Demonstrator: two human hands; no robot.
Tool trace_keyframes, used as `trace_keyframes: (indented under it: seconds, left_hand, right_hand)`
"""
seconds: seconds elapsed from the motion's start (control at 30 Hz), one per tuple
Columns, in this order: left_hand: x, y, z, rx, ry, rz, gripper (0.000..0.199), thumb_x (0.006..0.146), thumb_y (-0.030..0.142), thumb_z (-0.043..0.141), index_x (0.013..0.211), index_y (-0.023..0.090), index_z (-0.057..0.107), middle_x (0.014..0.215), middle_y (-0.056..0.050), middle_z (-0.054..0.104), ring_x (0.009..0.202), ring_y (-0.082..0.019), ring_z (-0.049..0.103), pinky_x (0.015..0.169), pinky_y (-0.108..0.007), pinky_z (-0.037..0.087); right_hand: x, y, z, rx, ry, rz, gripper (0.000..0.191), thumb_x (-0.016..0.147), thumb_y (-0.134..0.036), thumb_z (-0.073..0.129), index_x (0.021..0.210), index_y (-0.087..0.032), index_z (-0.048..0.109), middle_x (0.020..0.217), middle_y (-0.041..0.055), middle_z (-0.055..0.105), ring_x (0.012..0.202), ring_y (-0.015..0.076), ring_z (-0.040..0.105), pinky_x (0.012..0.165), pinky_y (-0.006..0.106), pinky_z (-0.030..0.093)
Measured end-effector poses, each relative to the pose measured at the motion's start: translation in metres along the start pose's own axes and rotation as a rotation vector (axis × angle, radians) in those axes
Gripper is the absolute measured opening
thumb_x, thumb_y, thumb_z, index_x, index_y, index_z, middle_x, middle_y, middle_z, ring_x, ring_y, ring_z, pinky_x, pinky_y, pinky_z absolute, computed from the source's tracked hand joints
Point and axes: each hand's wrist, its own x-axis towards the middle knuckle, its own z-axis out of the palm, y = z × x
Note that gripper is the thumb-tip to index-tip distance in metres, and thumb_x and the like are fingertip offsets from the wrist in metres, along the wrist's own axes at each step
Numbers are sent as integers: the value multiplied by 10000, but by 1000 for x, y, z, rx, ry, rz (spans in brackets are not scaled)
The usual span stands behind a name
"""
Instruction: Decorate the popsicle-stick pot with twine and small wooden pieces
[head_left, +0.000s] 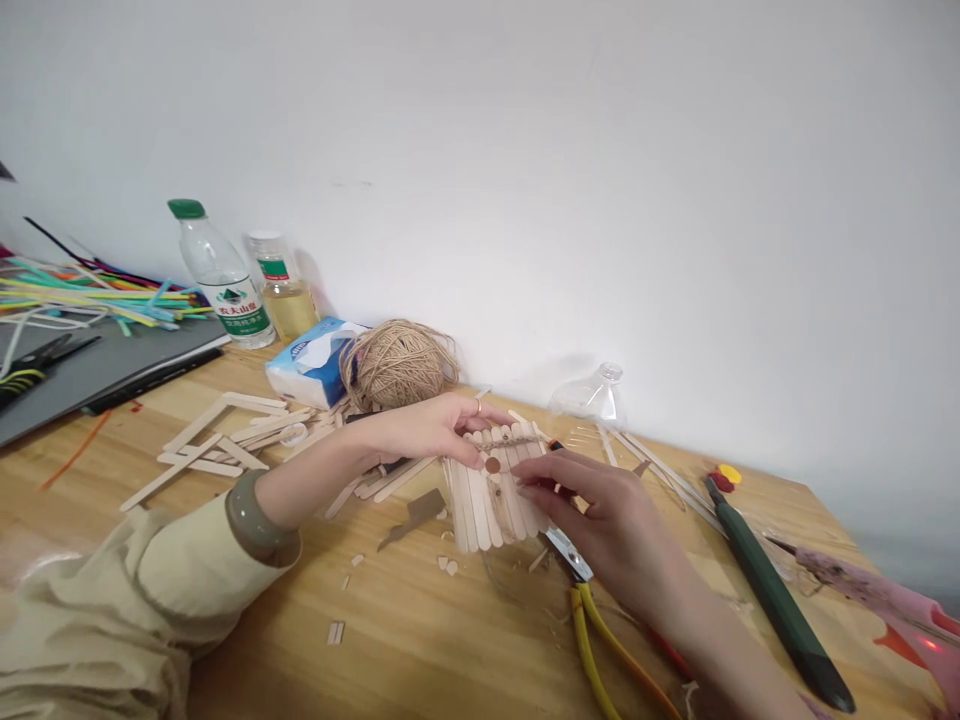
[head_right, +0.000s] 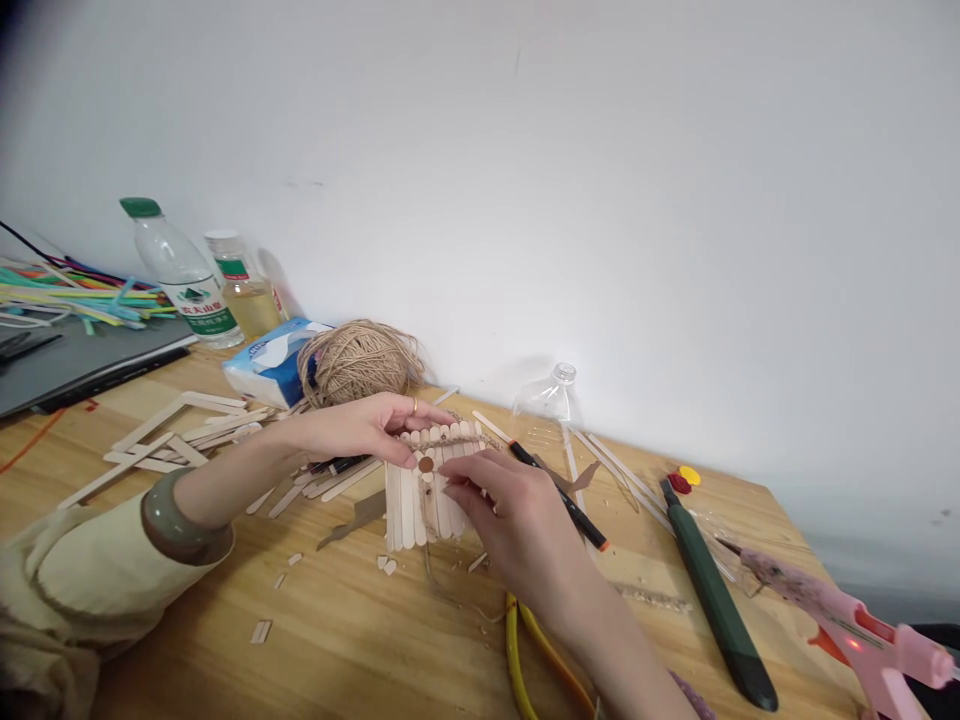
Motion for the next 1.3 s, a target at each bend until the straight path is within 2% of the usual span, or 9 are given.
trace_keyframes:
  seconds: [0.07,0.17,0.27,0.43,0.63,0.8,0.9,1.03,1.3]
  left_hand:
    - [0,1,0,3,-1,1,501,644,84,638,1126,208,588,1184,-30,606,1058,-182,538,846,-286,421]
    - [0,2,0,52,15,-11,519,650,101,642,1156,190,566,973,-15,655,889,-164,581,748,-265,436]
    - [0,2,-1,71,5,-15,537,661,107,639,1184,175,541,802,2,638,766,-153,586,690,-262,434]
    - [-1,4,1,28,3,4,495,658,117,650,1141,165,554,922,-31,642,827,-167,589,697,-270,439]
    - [-2,6,3,-36,-8,13,481,648,74,626,1116,155,552,1097,-67,626,985,-185,567,801,-291,434]
    - [-4,8,6,101,52,-12,476,672,121,602,1139,170,530,1245,-78,554,1137,-225,496,882,-324,408]
    - [-4,5,12,217,102,-62,552,659,184,655,1182,173,480,1224,-94,551,1065,-257,542,818,-335,440]
    - [-1,-4,16,275,202,-26,625,604,218,724,1173,171,468,1166,-97,565,1033,-267,547,806,-338,438]
    - [-1,-1,17,242,188,-21,511,601,155,705,1062,173,485,1014,-43,569,891,-199,559,706,-281,433]
  right_hand:
    - [-1,0,3,-45,9,8,144,845,-126,511,886,-220,612,776,-3,656,651,134,584,584,234,436]
    - [-3,2,5,-97,1,-2,133,842,-105,512,853,-216,584,741,-10,629,625,132,565,567,232,417]
    - [-5,3,5,-124,-34,-50,153,850,-82,497,828,-205,586,777,1,622,663,134,564,585,230,416]
    - [-4,4,7,-159,-32,-87,158,865,-91,487,833,-182,613,835,35,600,726,156,564,632,255,431]
    - [-4,5,13,-185,30,-88,144,874,-121,482,832,-173,610,816,50,579,721,171,551,633,281,440]
    - [-4,8,20,-165,86,-102,160,892,-149,457,861,-185,610,812,55,577,730,174,547,616,279,449]
    - [-4,9,23,-143,86,-107,151,889,-149,467,867,-183,613,825,59,579,740,177,536,612,283,444]
    - [-3,7,23,-96,77,-77,151,881,-131,475,855,-175,617,818,57,578,739,175,531,608,281,437]
    - [0,15,18,68,3,-2,149,857,-98,526,905,-197,627,841,20,595,749,135,558,640,243,450]
